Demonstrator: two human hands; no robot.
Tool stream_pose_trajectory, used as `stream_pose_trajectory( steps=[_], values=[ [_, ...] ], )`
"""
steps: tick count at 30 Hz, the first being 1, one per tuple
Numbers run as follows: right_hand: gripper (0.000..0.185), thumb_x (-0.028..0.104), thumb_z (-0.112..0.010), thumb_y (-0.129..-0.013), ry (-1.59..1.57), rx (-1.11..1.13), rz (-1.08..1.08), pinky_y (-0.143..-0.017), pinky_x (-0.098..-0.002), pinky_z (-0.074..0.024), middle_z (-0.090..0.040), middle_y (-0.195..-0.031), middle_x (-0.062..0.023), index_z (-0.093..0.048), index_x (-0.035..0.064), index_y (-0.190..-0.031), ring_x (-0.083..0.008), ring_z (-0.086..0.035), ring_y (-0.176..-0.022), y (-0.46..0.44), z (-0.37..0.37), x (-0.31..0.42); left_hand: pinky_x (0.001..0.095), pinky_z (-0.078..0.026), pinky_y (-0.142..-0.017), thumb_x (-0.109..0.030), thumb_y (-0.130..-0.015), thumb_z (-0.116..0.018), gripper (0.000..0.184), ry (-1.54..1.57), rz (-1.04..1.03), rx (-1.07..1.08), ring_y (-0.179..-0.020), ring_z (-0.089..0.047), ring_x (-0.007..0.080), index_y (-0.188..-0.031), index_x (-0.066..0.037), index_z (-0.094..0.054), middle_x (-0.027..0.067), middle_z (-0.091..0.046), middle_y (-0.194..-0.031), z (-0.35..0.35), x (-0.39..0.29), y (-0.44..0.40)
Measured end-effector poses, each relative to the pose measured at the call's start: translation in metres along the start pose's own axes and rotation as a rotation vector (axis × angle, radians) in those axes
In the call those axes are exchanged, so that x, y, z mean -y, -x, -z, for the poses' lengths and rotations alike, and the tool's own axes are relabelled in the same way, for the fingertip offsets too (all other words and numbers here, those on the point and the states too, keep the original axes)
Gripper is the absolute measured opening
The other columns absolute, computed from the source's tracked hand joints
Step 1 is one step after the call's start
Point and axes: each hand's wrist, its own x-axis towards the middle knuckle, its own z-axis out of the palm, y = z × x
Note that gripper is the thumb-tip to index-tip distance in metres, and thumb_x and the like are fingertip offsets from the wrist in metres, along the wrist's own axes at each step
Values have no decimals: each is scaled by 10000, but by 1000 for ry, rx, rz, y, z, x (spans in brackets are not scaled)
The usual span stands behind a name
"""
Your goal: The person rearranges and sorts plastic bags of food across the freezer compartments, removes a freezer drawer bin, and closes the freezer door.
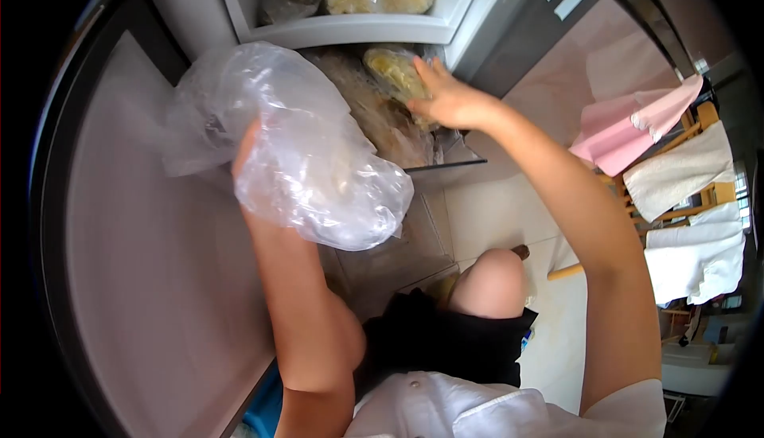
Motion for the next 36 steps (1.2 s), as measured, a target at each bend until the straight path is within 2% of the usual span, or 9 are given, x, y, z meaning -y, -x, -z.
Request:
stream_pose_trajectory(
  steps=[3,6,15,16,19,23,31,32,36],
  values=[
    [675,442,-555,-936,-4,-257,-113,-1118,-409,-336,-332,-1471,-281,-389,30,-1444,-408,-385,-1356,11,9,28,372,-498,-837,-219,-889,-658,361,8,-17,107,-984,-599,230,-1176,-14,-579,109,-607,-1081,10,-10,3],
    [527,399,-495,-972,95,-462,-17,-1099,-468,-361,-384,-1446,-199,-469,90,-1398,-347,-410,-1327,0,-9,29,379,-494,-843,-221,-890,-657,370,47,-16,222,-994,-591,232,-1186,-17,-569,110,-594,-1095,17,-21,4],
    [706,543,-436,-920,-51,-447,-22,-1089,-446,-376,-459,-1436,-232,-462,50,-1425,-368,-461,-1321,-46,-31,3,399,-480,-859,-228,-892,-652,398,75,49,389,-1027,-569,237,-1216,-28,-537,112,-555,-1136,30,-36,9],
    [655,332,-642,-825,-221,-504,9,-1021,-426,-442,-583,-1193,-345,-500,-155,-1239,-416,-572,-1146,-12,-17,21,402,-479,-861,-228,-892,-651,401,78,49,397,-1030,-567,238,-1219,-29,-533,112,-550,-1141,31,-38,9],
    [742,383,-642,-842,-206,-334,-44,-1007,-422,-457,-567,-1201,-375,-457,-219,-1233,-413,-582,-1143,-22,-4,28,408,-474,-867,-231,-893,-650,411,77,51,423,-1041,-559,239,-1229,-32,-523,113,-538,-1155,31,-40,10],
    [504,391,-580,-913,-308,-297,250,-994,-385,-469,-618,-1257,-204,-600,25,-1259,-344,-588,-1171,-165,-25,-22,418,-468,-874,-234,-894,-647,424,66,55,446,-1056,-550,242,-1243,-37,-509,113,-520,-1173,29,-44,9],
    [437,270,-588,-924,-299,-423,-217,-1088,-399,-381,-573,-1296,-208,-575,30,-1289,-335,-526,-1225,-64,-7,43,436,-457,-889,-239,-896,-643,451,35,45,426,-1084,-530,246,-1269,-46,-481,115,-486,-1210,31,-41,19],
    [749,613,-405,-919,-128,-339,-188,-1076,-426,-394,-522,-1391,-209,-532,25,-1366,-380,-478,-1303,-72,-14,39,438,-455,-891,-240,-896,-643,455,47,36,434,-1088,-528,247,-1273,-47,-477,115,-481,-1214,30,-43,21],
    [749,633,-403,-943,379,-485,-164,-1018,-463,-440,-635,-1203,-232,-596,-21,-1252,-345,-503,-1253,-53,-19,40,447,-449,-898,-243,-897,-640,469,67,22,441,-1103,-518,249,-1286,-51,-463,116,-464,-1233,27,-40,26]
  ],
)
